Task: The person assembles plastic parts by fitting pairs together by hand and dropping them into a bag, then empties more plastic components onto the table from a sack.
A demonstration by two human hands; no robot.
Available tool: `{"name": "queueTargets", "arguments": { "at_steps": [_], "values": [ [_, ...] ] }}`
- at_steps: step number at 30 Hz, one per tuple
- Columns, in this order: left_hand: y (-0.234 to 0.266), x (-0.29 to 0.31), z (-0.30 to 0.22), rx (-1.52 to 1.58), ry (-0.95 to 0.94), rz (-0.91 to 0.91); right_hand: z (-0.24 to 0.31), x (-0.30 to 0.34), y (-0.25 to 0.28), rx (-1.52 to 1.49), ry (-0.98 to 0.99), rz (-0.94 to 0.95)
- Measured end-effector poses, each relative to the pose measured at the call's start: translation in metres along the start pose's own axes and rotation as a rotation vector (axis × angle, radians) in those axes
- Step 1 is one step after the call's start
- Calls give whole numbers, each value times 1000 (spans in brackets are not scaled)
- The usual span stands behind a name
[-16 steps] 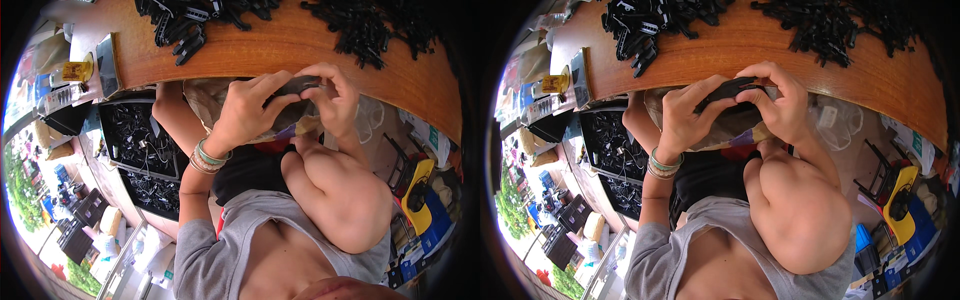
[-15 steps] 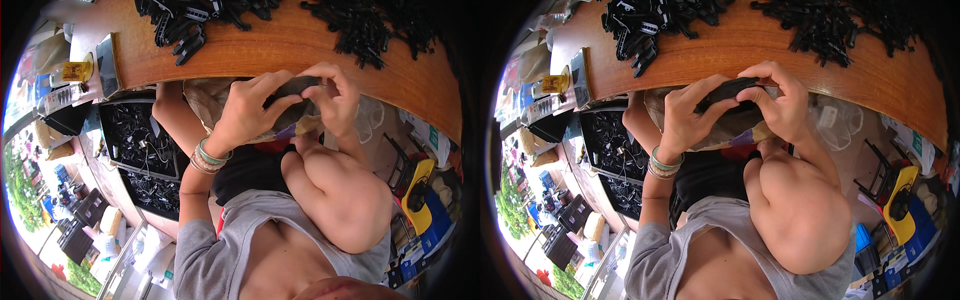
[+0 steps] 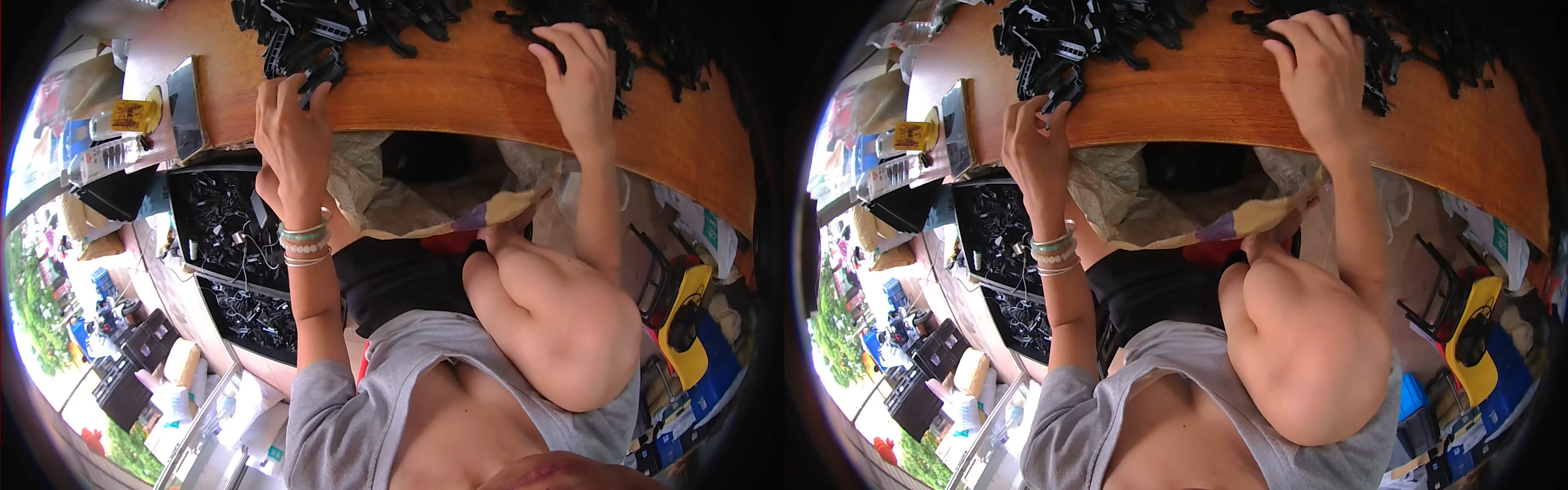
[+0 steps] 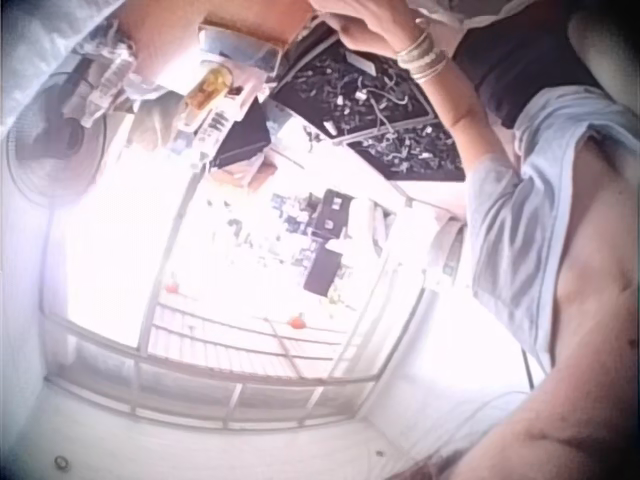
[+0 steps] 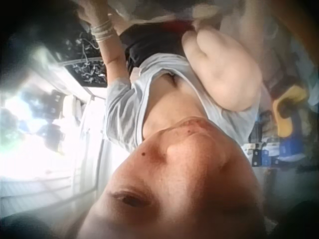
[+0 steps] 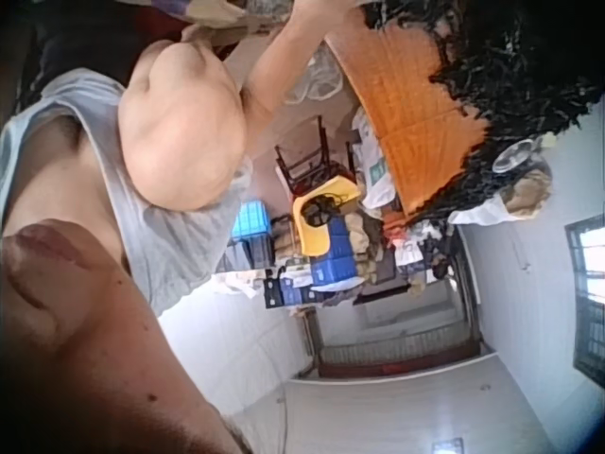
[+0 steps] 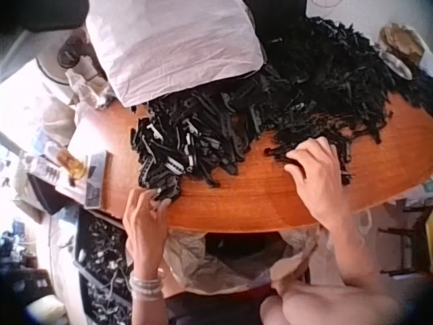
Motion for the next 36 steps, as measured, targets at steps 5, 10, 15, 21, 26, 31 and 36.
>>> {"name": "queueTargets", "arguments": {
  "at_steps": [5, 10, 15, 21, 26, 31, 36],
  "values": [
    [-14, 3, -1, 98, -74, 107, -20, 0, -20, 384, -152, 309],
    [-12, 19, -20, 635, 277, 281, 13, -4, 0, -221, -172, -12],
    [-31, 39, -51, 1361, 606, 539, 67, 1, -7, -940, -248, 200],
    [-37, 44, -80, 1279, 608, 788, 72, 10, -1, -849, -248, 93],
    [-30, 49, -87, 1028, 346, 809, 66, 17, 3, -751, -271, -1],
    [-16, 45, -99, 836, -14, 695, 64, 27, 5, -787, -301, -29],
    [-8, 50, -108, 718, -256, 579, 61, 28, 7, -666, -390, 8]
  ]
}}
Point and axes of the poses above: each hand's wrist, its own x-axis away from the middle knuckle, its own y-axis out of the back of the hand, z = x × y, the point moved 7 cm from there along -x, towards the middle knuckle, and after that the axes turned 8 degrees about y, right-handed, at the moved point
